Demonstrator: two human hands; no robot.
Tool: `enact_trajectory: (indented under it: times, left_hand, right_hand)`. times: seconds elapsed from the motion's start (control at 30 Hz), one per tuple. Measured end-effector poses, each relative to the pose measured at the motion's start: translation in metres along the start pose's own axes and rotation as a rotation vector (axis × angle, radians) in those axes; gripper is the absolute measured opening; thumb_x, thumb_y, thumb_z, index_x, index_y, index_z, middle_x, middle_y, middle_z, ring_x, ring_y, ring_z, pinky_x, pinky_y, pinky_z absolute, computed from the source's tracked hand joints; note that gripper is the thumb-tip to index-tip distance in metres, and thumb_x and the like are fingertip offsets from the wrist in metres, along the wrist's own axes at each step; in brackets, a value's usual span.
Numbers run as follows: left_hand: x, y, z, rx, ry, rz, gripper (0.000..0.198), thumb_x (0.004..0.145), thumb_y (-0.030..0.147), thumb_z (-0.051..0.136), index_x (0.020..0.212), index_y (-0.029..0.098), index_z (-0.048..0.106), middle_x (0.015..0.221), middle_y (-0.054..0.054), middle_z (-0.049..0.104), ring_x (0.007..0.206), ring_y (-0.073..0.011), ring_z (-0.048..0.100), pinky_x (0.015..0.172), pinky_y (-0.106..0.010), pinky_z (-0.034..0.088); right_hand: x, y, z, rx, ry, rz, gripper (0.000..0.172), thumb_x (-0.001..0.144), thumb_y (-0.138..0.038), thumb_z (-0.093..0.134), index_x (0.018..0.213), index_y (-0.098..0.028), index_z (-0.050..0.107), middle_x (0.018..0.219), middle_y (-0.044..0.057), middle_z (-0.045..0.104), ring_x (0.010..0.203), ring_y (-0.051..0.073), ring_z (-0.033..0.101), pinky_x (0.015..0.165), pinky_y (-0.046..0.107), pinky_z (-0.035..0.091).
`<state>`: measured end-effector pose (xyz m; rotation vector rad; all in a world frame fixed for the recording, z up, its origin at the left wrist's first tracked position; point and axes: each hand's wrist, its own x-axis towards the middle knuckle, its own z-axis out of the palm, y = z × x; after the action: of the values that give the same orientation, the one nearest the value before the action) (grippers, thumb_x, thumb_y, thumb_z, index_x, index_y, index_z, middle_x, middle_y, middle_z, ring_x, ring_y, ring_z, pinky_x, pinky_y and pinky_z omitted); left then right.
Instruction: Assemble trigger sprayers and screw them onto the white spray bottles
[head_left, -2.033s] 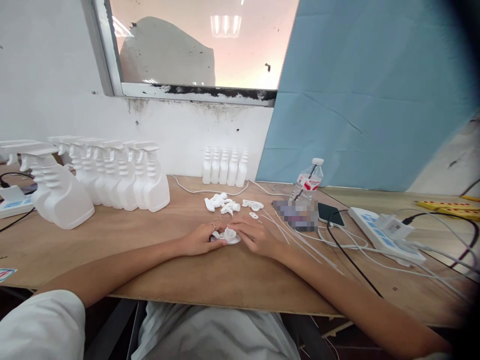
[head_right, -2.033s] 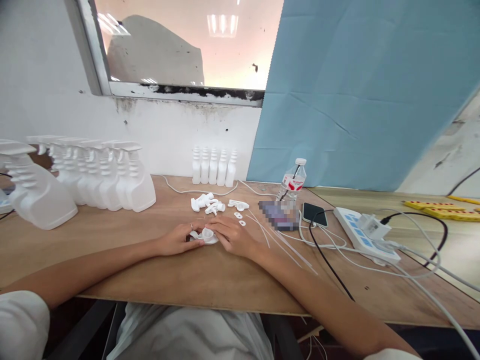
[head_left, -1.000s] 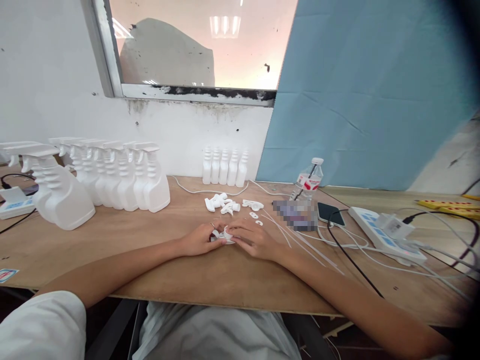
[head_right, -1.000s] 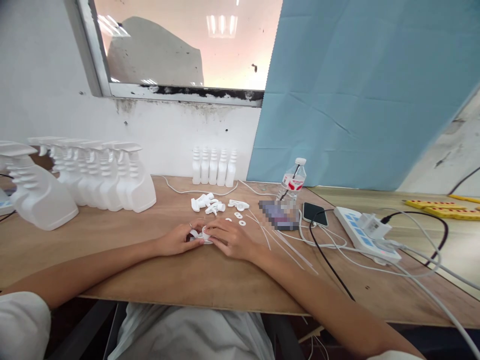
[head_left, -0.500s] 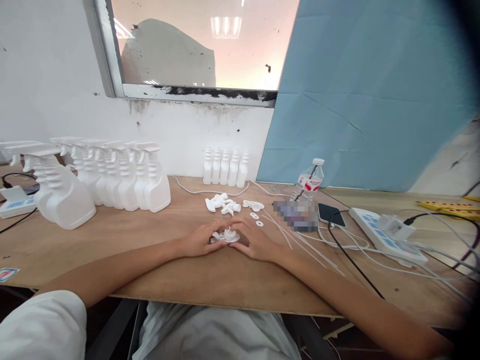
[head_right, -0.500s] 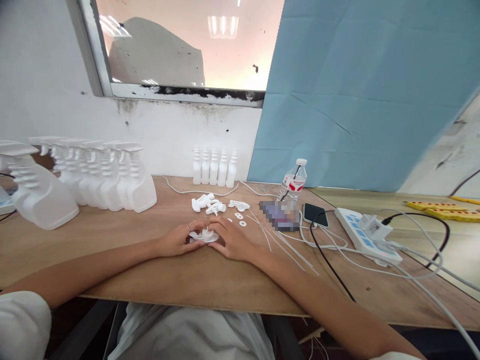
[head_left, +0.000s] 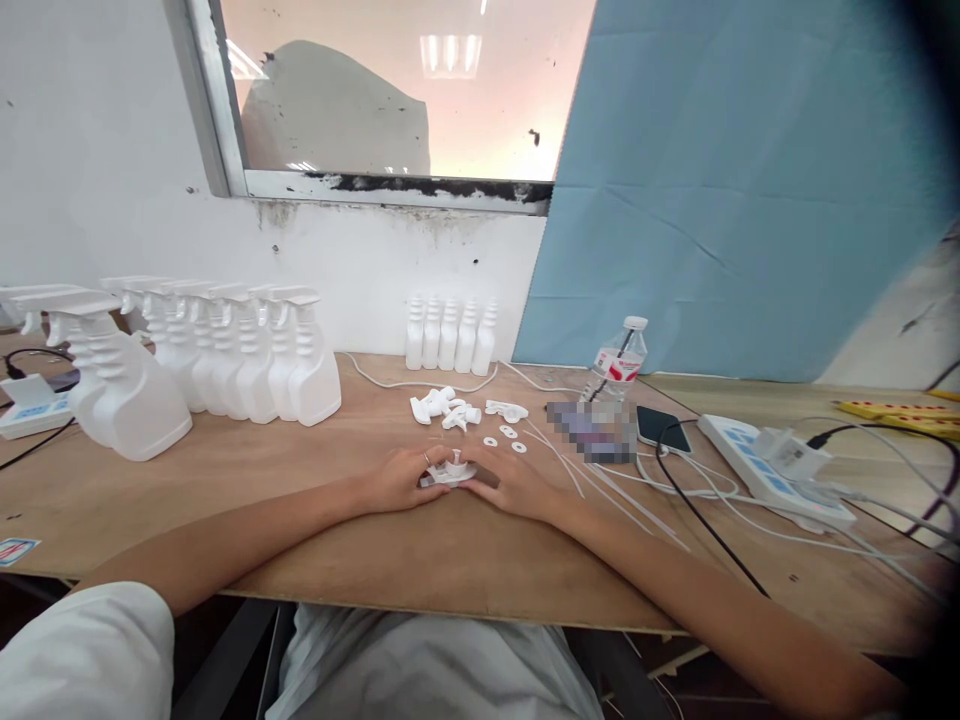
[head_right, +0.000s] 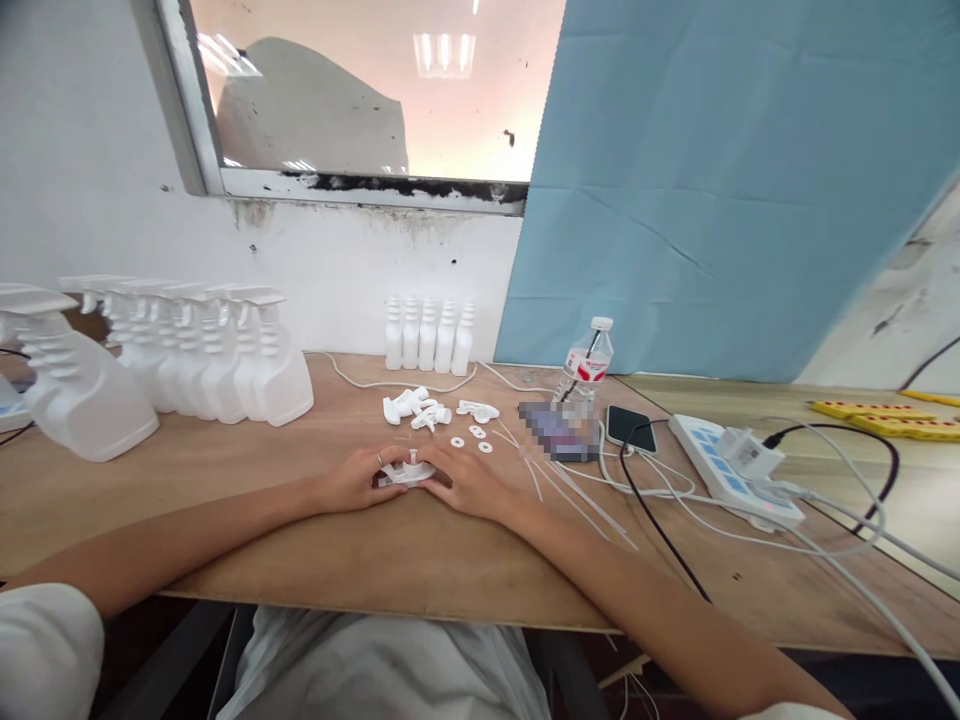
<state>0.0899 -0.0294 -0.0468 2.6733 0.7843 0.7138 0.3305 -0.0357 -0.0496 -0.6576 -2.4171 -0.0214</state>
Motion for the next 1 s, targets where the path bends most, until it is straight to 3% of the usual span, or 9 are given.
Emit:
enact_trajectory:
  times: [0.33, 0.53, 0.73, 0.87, 1.0]
  left_hand:
    - [0.0, 0.0, -0.001, 0.031, -0.007, 0.044, 0.036, 0.09, 0.031, 0.054, 0.125, 0.024, 0.05, 0.111, -0.005, 0.065, 0.095, -0.0201, 0.062, 0.08, -0.028, 0.046]
    - [-0.001, -0.002, 0.001, 0.059, -0.015, 0.073, 0.037, 0.092, 0.037, 0.052, 0.126, 0.023, 0.053, 0.109, -0.007, 0.067, 0.092, -0.0199, 0.063, 0.079, -0.028, 0.046]
    - [-0.001, 0.0, -0.001, 0.071, -0.018, 0.086, 0.036, 0.093, 0.036, 0.05, 0.127, 0.024, 0.054, 0.109, -0.007, 0.067, 0.091, -0.0193, 0.063, 0.078, -0.027, 0.046]
    - [-0.001, -0.001, -0.002, 0.044, -0.016, 0.049, 0.041, 0.09, 0.035, 0.054, 0.129, 0.024, 0.052, 0.108, -0.005, 0.068, 0.086, -0.0185, 0.064, 0.074, -0.026, 0.046]
    - [-0.002, -0.004, 0.001, 0.046, 0.017, 0.08, 0.042, 0.091, 0.035, 0.053, 0.132, 0.025, 0.05, 0.114, -0.007, 0.066, 0.092, -0.0192, 0.064, 0.08, -0.027, 0.047]
  right_hand:
    - [0.001, -0.003, -0.001, 0.008, 0.054, -0.03, 0.018, 0.089, -0.028, 0.06, 0.106, -0.021, 0.059, 0.093, 0.006, 0.07, 0.086, 0.019, 0.067, 0.076, 0.032, 0.055]
    - [-0.002, -0.001, 0.0, 0.021, 0.101, -0.098, 0.021, 0.09, -0.028, 0.058, 0.111, -0.022, 0.06, 0.093, 0.006, 0.07, 0.083, 0.018, 0.067, 0.072, 0.03, 0.056]
    - [-0.001, -0.001, -0.001, 0.0, 0.048, -0.097, 0.017, 0.092, -0.027, 0.056, 0.108, -0.022, 0.058, 0.089, 0.006, 0.067, 0.082, 0.018, 0.065, 0.07, 0.03, 0.054]
    - [0.0, -0.004, -0.001, -0.013, 0.014, -0.039, 0.021, 0.091, -0.027, 0.056, 0.111, -0.02, 0.053, 0.096, 0.008, 0.067, 0.086, 0.02, 0.064, 0.074, 0.033, 0.055]
    - [0.005, -0.012, -0.003, -0.011, -0.028, 0.028, 0.027, 0.088, -0.023, 0.058, 0.114, -0.019, 0.051, 0.103, 0.01, 0.065, 0.093, 0.023, 0.062, 0.08, 0.037, 0.054]
